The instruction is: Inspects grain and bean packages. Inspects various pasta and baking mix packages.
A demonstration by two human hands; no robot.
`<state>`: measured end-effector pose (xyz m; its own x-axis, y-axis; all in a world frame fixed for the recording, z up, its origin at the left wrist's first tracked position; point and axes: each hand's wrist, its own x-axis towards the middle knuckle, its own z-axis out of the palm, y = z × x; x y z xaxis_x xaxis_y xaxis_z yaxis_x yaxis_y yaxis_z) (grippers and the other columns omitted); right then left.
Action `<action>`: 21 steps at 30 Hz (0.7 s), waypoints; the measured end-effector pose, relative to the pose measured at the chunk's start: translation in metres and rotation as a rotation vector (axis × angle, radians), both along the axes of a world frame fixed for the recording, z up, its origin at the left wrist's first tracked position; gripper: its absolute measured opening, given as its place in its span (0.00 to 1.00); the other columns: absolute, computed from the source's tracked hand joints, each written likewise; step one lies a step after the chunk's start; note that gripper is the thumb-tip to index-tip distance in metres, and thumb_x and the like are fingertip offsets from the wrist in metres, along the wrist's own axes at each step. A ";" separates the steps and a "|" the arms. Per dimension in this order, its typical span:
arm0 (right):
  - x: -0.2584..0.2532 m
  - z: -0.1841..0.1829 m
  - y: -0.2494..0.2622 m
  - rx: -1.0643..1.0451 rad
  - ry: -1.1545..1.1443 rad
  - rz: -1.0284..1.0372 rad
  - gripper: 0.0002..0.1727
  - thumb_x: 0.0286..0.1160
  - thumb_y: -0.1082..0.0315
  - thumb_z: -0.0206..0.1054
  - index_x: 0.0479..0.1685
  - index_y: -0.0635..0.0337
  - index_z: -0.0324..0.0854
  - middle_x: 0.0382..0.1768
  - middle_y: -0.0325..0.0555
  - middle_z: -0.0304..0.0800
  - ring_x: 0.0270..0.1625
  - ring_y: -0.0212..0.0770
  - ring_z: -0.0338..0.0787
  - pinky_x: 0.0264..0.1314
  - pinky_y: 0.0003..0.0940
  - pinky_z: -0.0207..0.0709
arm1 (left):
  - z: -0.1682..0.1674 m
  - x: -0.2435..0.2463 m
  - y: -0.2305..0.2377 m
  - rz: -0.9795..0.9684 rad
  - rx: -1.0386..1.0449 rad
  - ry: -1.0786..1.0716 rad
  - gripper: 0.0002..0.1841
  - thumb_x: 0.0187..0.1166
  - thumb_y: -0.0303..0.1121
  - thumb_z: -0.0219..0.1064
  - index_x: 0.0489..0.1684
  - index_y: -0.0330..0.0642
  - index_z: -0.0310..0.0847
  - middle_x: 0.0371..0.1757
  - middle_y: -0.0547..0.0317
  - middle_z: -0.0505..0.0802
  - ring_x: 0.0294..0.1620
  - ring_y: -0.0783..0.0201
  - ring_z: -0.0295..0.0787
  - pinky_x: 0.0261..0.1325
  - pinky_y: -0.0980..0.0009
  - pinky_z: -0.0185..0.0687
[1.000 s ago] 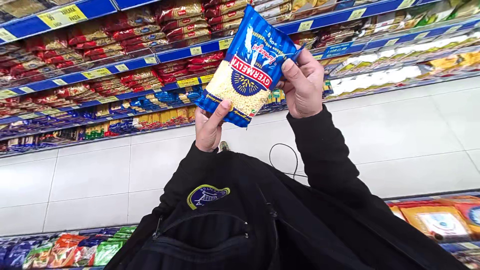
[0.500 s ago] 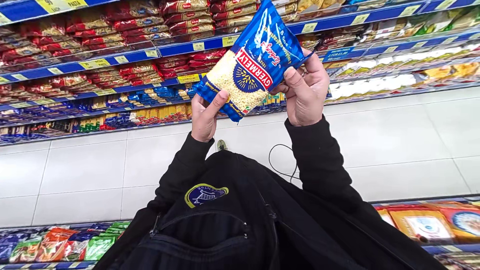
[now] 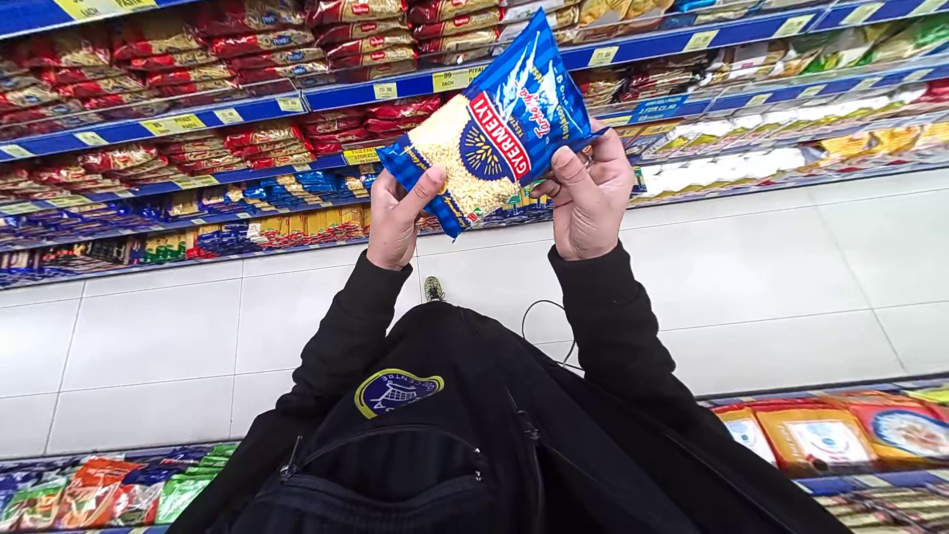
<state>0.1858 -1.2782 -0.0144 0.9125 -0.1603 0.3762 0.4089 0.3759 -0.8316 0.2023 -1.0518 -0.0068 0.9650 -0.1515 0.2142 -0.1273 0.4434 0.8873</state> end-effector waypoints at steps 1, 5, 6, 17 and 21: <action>0.000 0.000 0.000 0.001 0.000 -0.006 0.24 0.79 0.70 0.69 0.74 0.54 0.72 0.58 0.45 0.89 0.44 0.37 0.94 0.37 0.29 0.91 | -0.001 0.000 0.000 -0.003 -0.002 0.000 0.17 0.80 0.33 0.71 0.64 0.43 0.77 0.53 0.58 0.94 0.51 0.64 0.94 0.57 0.64 0.92; 0.001 0.000 -0.001 0.003 0.000 -0.016 0.24 0.78 0.71 0.70 0.73 0.55 0.73 0.58 0.45 0.89 0.43 0.36 0.94 0.35 0.28 0.91 | -0.002 0.002 -0.001 -0.006 -0.015 -0.003 0.17 0.80 0.33 0.72 0.63 0.43 0.77 0.52 0.58 0.94 0.50 0.64 0.94 0.56 0.64 0.93; 0.001 0.000 -0.001 0.003 0.004 -0.015 0.24 0.78 0.71 0.70 0.73 0.54 0.73 0.58 0.45 0.89 0.43 0.36 0.94 0.35 0.28 0.91 | -0.002 0.002 -0.001 -0.006 -0.013 -0.003 0.17 0.80 0.33 0.72 0.63 0.43 0.77 0.52 0.58 0.94 0.51 0.64 0.94 0.56 0.64 0.92; 0.002 -0.005 -0.003 0.028 0.034 -0.022 0.23 0.78 0.73 0.69 0.72 0.55 0.74 0.58 0.45 0.90 0.43 0.36 0.95 0.34 0.27 0.91 | -0.009 0.000 -0.006 -0.010 -0.031 0.045 0.17 0.80 0.32 0.71 0.64 0.42 0.77 0.53 0.56 0.93 0.53 0.63 0.94 0.59 0.62 0.91; 0.003 -0.008 -0.006 0.043 0.081 -0.040 0.22 0.78 0.72 0.70 0.70 0.55 0.75 0.56 0.45 0.90 0.42 0.36 0.95 0.32 0.28 0.90 | -0.012 -0.001 -0.009 -0.008 -0.026 0.063 0.15 0.81 0.30 0.69 0.63 0.40 0.77 0.52 0.56 0.94 0.52 0.63 0.94 0.58 0.62 0.92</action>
<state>0.1885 -1.2844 -0.0220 0.9323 -0.2115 0.2934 0.3562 0.3970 -0.8459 0.2017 -1.0611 -0.0183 0.9753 -0.1548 0.1574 -0.0681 0.4674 0.8814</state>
